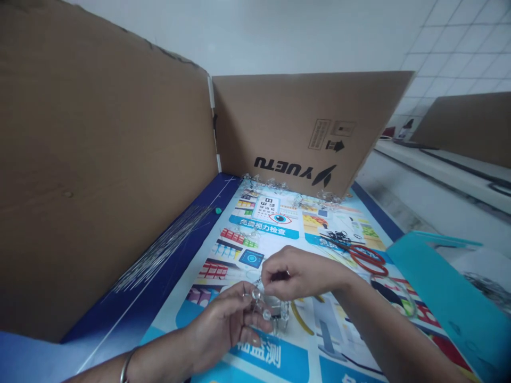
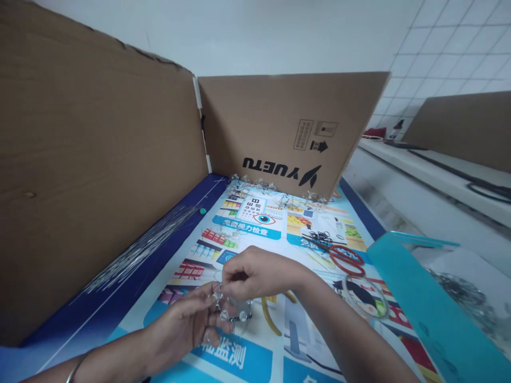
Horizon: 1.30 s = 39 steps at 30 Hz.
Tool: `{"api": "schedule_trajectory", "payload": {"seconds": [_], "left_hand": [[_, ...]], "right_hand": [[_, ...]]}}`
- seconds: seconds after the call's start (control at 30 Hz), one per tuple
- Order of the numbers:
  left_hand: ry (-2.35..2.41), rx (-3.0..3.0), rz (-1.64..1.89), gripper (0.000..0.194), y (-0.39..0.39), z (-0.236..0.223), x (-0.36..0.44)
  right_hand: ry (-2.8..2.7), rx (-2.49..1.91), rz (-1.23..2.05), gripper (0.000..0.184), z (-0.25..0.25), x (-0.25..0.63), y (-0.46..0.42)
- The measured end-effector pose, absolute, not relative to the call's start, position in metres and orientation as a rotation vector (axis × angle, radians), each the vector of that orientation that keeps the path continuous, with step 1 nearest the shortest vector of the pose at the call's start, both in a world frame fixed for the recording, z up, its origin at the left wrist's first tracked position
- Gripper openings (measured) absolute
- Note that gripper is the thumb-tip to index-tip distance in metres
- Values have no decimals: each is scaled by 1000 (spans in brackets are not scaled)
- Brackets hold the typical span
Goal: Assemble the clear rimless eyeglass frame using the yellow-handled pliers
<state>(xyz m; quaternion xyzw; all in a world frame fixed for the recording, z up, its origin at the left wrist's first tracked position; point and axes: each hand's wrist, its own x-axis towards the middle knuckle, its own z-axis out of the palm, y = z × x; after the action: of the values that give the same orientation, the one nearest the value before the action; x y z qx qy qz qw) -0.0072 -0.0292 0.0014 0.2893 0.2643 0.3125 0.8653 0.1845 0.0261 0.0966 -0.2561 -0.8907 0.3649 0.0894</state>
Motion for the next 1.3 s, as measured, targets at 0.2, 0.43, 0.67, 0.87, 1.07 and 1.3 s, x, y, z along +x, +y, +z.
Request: {"api": "schedule_trajectory", "payload": {"seconds": [0.2,0.43,0.67,0.87,1.07,1.3], "left_hand": [[577,595,697,8,-29,3,-6],[581,580,678,11,-30,5,-5],[581,540,676,5,-29,6,-4],[411,493,712,10,-28,-1,-4],[356,482,717,9,-29,-5,-3],[299,445,665,7,-31,-2,-3]], "right_hand": [[-2602,-766,1134,8,94,186,28],[-2583,-778,1140,8,92,186,28],[-2560,-808,1165,7,94,185,26],[-2538,-808,1194,7,95,184,26],[-2557,-798,1180,7,95,182,24],[-2581,-773,1164,5,96,179,23]]}}
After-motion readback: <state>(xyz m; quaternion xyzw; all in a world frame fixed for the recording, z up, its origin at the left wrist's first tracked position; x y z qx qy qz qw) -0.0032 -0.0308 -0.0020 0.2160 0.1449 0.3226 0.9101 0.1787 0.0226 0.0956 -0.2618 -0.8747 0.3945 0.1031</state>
